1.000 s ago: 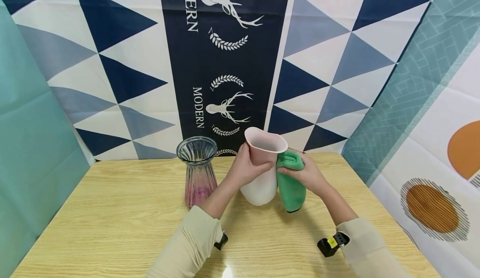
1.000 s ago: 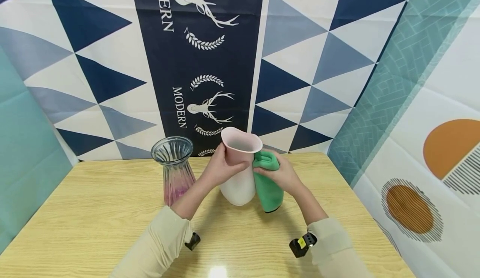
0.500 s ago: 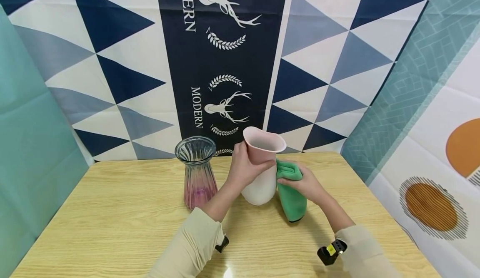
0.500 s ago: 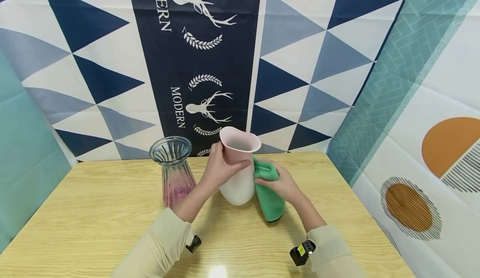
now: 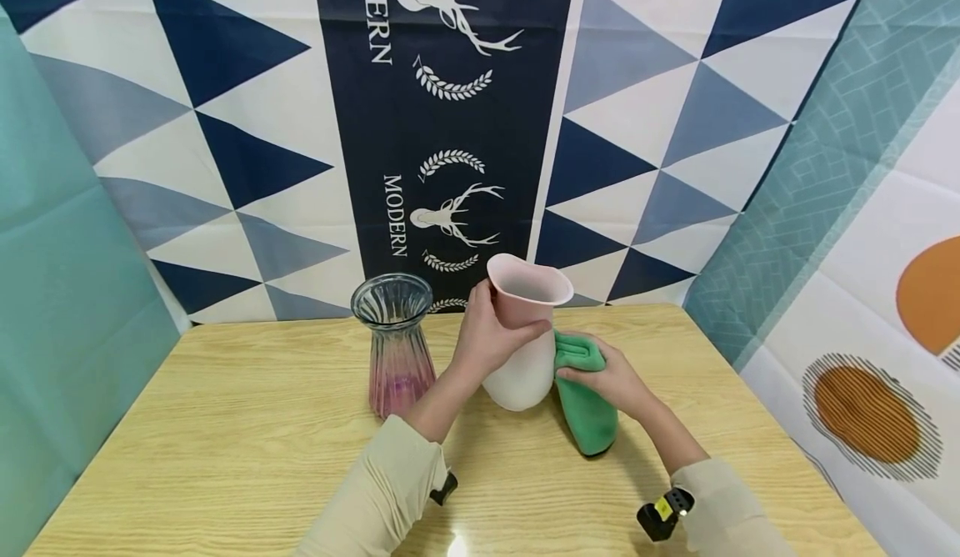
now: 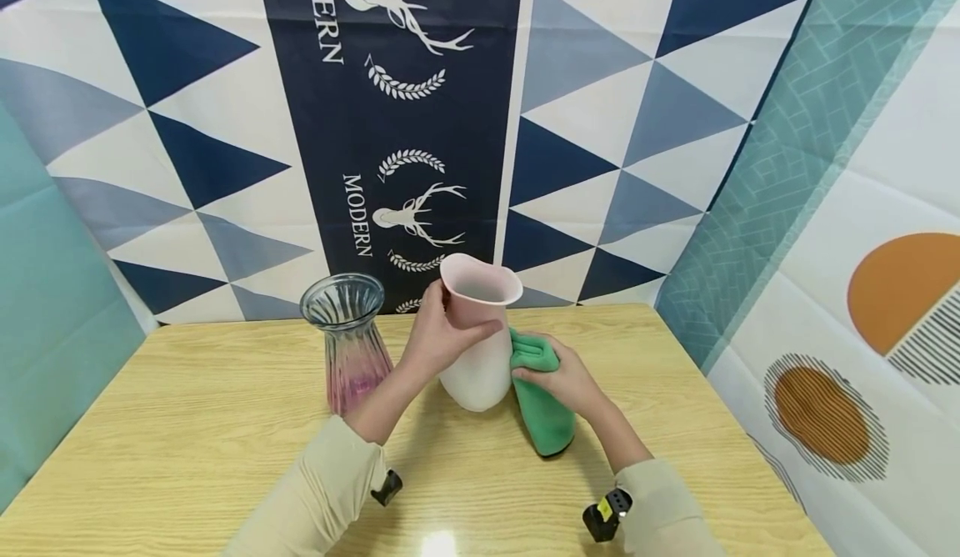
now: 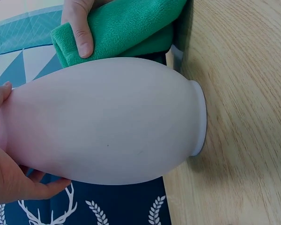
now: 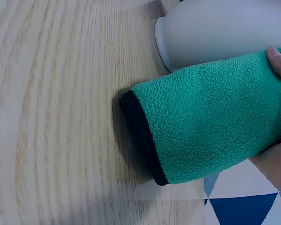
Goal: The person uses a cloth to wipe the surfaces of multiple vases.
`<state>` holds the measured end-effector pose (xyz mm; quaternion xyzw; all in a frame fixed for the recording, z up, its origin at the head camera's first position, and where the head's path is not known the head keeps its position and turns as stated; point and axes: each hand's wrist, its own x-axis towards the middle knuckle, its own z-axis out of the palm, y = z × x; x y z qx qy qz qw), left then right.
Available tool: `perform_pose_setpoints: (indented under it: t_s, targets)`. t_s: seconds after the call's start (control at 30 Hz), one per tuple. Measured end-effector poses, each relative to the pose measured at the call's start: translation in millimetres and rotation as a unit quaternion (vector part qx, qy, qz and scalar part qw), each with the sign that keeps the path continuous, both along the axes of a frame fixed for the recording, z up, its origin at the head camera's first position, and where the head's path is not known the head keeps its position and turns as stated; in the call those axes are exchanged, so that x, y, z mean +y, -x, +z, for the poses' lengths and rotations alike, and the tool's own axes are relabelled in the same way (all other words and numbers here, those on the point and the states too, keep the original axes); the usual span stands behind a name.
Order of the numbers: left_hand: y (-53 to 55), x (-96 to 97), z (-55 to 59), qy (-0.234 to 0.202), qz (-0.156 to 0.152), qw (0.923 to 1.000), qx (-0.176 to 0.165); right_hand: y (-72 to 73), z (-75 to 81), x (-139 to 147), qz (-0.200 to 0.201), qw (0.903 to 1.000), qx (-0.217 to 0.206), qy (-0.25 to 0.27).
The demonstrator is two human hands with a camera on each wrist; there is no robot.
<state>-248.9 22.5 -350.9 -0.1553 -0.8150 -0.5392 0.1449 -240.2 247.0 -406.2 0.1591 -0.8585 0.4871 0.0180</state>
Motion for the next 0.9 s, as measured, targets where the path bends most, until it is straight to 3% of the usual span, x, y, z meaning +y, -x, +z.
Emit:
perform_pose_setpoints:
  t_s: [0.4, 0.7, 0.9]
  targets:
    - [1.4, -2.1, -0.9, -0.007, -0.008, 0.9999, -0.01, 3.8, 16.1, -3.2, -0.005, 0.9998, 0.018, -0.01]
    - [1.0, -3.2, 0.6, 0.001, -0.007, 0.9999, -0.009, 5.8, 51.0, -10.4, -0.019, 0.9992, 0.035, -0.004]
    - [1.9, -3.0, -0.1, -0.002, -0.014, 0.9998, -0.011, 7.1, 66.0, -14.2, -0.032, 0.998, 0.054, -0.01]
